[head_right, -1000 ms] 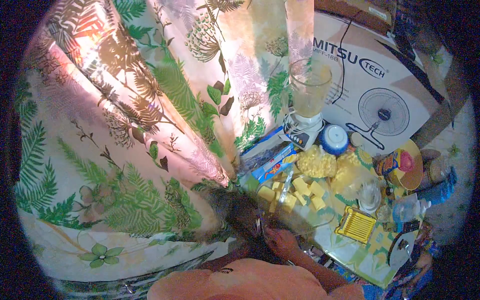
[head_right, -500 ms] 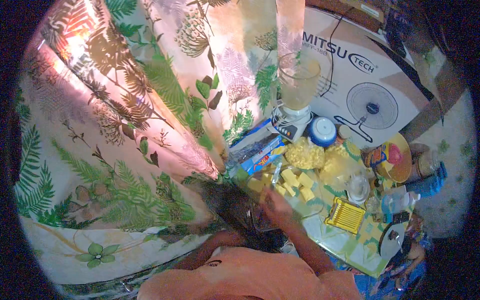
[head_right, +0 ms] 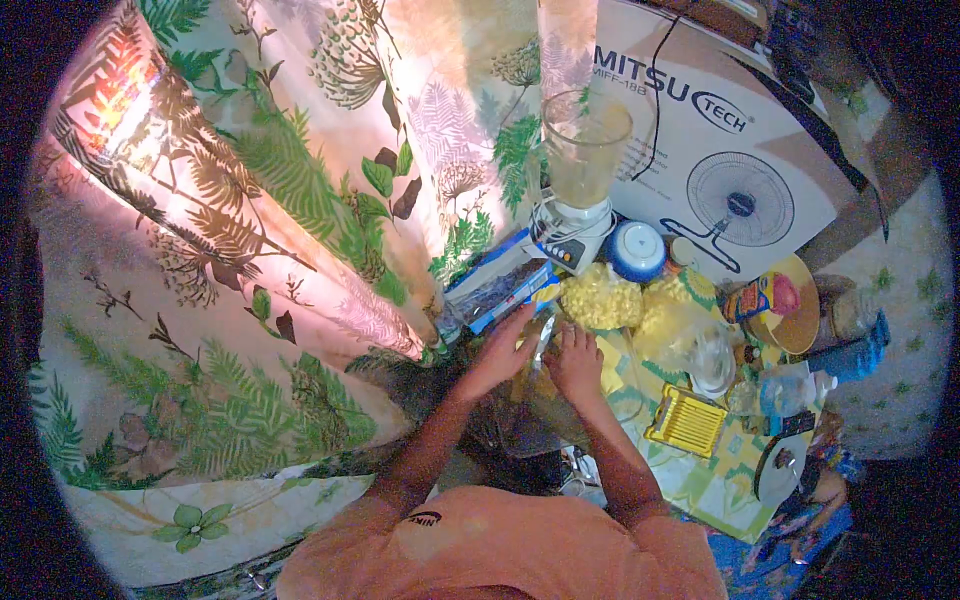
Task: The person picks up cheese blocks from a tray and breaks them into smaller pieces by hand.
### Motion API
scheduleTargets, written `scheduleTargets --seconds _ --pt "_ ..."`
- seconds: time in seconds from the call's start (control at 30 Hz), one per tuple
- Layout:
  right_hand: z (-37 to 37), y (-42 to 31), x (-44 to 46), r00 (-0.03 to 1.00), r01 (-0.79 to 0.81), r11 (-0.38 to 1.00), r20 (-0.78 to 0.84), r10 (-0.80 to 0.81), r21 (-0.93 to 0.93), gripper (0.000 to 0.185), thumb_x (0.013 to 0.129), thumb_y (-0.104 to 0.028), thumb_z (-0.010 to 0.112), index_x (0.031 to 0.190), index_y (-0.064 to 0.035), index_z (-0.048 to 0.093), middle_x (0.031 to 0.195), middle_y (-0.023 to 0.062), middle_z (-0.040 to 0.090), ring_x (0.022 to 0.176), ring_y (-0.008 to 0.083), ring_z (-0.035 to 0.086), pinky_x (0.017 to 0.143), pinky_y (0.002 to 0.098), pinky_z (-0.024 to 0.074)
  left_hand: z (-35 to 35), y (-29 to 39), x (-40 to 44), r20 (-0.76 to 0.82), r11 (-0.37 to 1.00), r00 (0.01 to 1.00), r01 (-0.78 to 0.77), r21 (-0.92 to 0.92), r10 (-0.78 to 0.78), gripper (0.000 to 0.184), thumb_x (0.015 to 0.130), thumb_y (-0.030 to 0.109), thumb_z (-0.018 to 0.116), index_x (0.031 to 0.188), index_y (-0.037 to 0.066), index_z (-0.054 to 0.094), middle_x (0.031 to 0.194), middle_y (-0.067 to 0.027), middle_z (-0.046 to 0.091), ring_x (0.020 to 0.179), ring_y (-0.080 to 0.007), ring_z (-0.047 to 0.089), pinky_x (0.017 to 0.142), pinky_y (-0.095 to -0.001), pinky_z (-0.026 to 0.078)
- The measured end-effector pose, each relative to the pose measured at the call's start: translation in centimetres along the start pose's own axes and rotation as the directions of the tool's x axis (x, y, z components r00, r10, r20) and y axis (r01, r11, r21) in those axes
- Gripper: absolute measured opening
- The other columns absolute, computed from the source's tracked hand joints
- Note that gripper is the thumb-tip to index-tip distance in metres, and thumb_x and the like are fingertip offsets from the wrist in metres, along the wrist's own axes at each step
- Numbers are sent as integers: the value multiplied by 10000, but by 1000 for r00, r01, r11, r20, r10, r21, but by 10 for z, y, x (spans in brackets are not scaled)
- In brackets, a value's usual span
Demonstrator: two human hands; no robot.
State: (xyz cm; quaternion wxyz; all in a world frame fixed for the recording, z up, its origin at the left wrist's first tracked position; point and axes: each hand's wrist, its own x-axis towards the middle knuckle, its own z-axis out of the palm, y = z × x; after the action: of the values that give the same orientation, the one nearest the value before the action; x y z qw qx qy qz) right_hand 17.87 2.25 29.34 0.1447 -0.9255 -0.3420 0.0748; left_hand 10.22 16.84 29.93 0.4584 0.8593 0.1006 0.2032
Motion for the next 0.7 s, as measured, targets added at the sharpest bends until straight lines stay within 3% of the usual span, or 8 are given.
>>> scheduleTargets --seconds 0.2,0.33,0.43,0.53,0.7 --pt "6 28 18 938 148 989 317 -140 -2 776 734 -383 689 1368 -141 312 1388 121 366 1224 370 389 978 491 357 -3 11 20 -38 999 998 -41 3 41 593 829 105 580 1359 14 330 1348 -216 403 1275 -344 361 1041 -387 298" --pt "-3 23 22 946 108 993 313 -88 -46 716 745 -358 677 1359 -205 343 1398 109 358 1224 358 404 969 522 362 7 -5 19 -49 982 999 -10 -187 1 614 826 96 585 1379 61 321 1318 -193 442 1181 -334 463 980 -382 369" --pt "19 29 29 962 110 988 261 -78 -110 635 751 -317 668 1322 -243 401 1388 107 373 1193 346 447 946 547 371 1 1 15 21 930 978 202 -306 -206 601 831 97 594 1378 114 346 1255 -161 502 1034 -254 551 869 -347 449" --pt "16 28 32 965 122 989 244 -99 -82 552 745 -277 668 1261 -235 477 1343 105 428 1130 338 504 921 560 380 1 -1 16 -3 883 972 214 -417 -236 577 841 109 593 1370 134 364 1142 -125 575 914 -182 566 781 -313 478" --pt "-10 16 31 966 64 998 250 -60 -10 489 708 -197 685 1176 -156 547 1247 104 515 1040 336 560 879 513 421 -15 6 18 71 905 966 257 -339 -248 532 869 94 582 1360 94 376 1108 -77 583 957 -129 550 792 -281 477"
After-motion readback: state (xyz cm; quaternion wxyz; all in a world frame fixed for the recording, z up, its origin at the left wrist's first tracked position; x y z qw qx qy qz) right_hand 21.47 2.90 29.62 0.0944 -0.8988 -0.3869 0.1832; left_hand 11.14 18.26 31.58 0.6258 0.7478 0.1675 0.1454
